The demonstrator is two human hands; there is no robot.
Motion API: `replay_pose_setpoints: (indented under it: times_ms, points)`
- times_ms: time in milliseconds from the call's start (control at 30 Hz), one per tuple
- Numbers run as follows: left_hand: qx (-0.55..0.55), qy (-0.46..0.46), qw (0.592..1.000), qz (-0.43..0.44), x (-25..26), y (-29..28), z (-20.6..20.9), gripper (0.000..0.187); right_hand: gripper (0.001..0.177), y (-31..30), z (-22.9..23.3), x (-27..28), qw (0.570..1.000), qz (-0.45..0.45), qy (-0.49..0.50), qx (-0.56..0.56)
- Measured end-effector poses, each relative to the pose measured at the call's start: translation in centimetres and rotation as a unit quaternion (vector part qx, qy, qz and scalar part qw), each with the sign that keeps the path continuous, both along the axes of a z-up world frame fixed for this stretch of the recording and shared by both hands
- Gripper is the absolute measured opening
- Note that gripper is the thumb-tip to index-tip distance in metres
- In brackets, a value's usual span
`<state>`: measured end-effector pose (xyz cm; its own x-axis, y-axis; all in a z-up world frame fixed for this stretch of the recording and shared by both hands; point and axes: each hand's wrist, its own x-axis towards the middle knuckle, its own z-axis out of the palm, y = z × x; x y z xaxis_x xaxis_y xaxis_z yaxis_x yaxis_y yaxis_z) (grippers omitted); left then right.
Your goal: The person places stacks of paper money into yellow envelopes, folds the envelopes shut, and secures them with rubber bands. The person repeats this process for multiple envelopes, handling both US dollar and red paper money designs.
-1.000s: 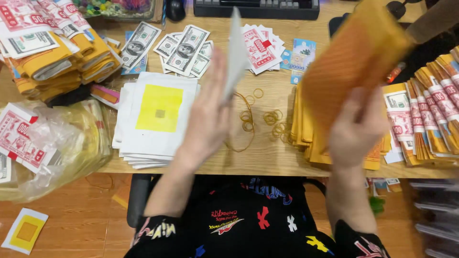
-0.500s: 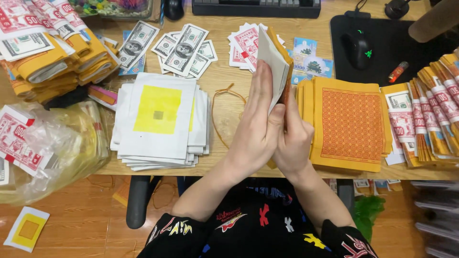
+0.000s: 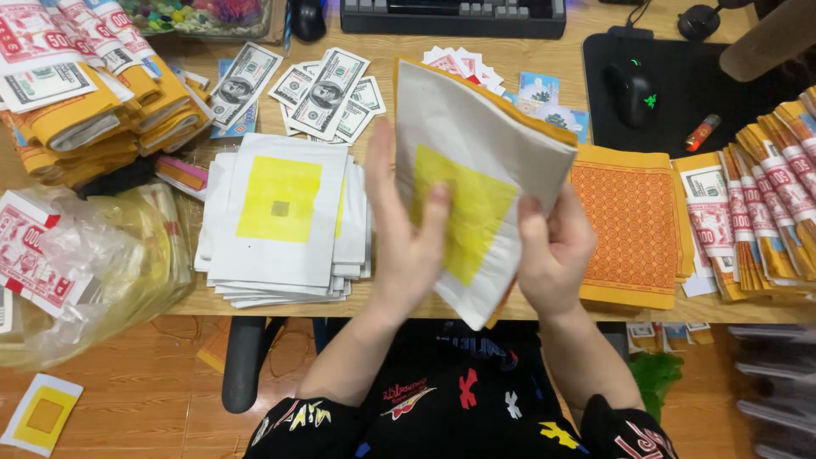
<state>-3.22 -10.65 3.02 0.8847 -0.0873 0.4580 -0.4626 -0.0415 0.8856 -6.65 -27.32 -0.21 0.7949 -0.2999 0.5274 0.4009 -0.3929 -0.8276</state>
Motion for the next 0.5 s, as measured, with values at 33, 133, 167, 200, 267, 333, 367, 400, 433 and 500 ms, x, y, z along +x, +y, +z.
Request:
replay_pose_setpoints:
  times_ms: [33,133,167,200,267,333,367,400,433,500]
  points:
    - [-0.056,0.035,0.997,0.028,0.9,0.8,-0.4,0.075,0.041,-1.6,-1.4,0.3,0.998,0.036,-0.037,0.045]
    - [-0.025,0.166,0.985,-0.037,1.6,1.0,-0.2,0.091,0.039,-1.4,2.1,0.8,0.995,0.070,-0.012,0.076]
    - [-0.026,0.166,0.985,-0.037,1.4,1.0,-1.3,0.091,0.039,-1.4,2.5,1.0,0.995,0.070,-0.012,0.075]
    - [-0.013,0.189,0.980,-0.061,1.3,0.9,-2.5,0.081,0.038,-1.4,3.0,1.3,0.992,0.088,-0.006,0.090]
    - [-0.003,0.208,0.974,-0.085,1.7,1.0,-3.6,0.073,0.037,-2.5,2.9,2.3,0.989,0.106,-0.002,0.101]
    - [-0.249,0.204,0.928,-0.185,2.3,1.3,-3.9,0.034,0.039,-4.6,1.5,3.3,0.988,0.128,0.021,0.080]
    - [-0.249,0.204,0.929,-0.185,2.3,1.2,-4.5,0.034,0.039,-4.5,2.0,3.8,0.988,0.129,0.021,0.080]
    - [-0.252,0.219,0.922,-0.198,2.3,1.2,-5.1,0.035,0.038,-4.4,2.5,4.2,0.984,0.153,0.035,0.080]
    - [-0.254,0.235,0.915,-0.210,2.2,1.2,-5.8,0.037,0.038,-4.2,2.9,4.6,0.979,0.179,0.051,0.080]
    - [-0.215,0.243,0.927,-0.189,2.1,0.9,-5.7,0.028,0.043,-8.0,2.6,7.0,0.962,0.241,0.128,0.022]
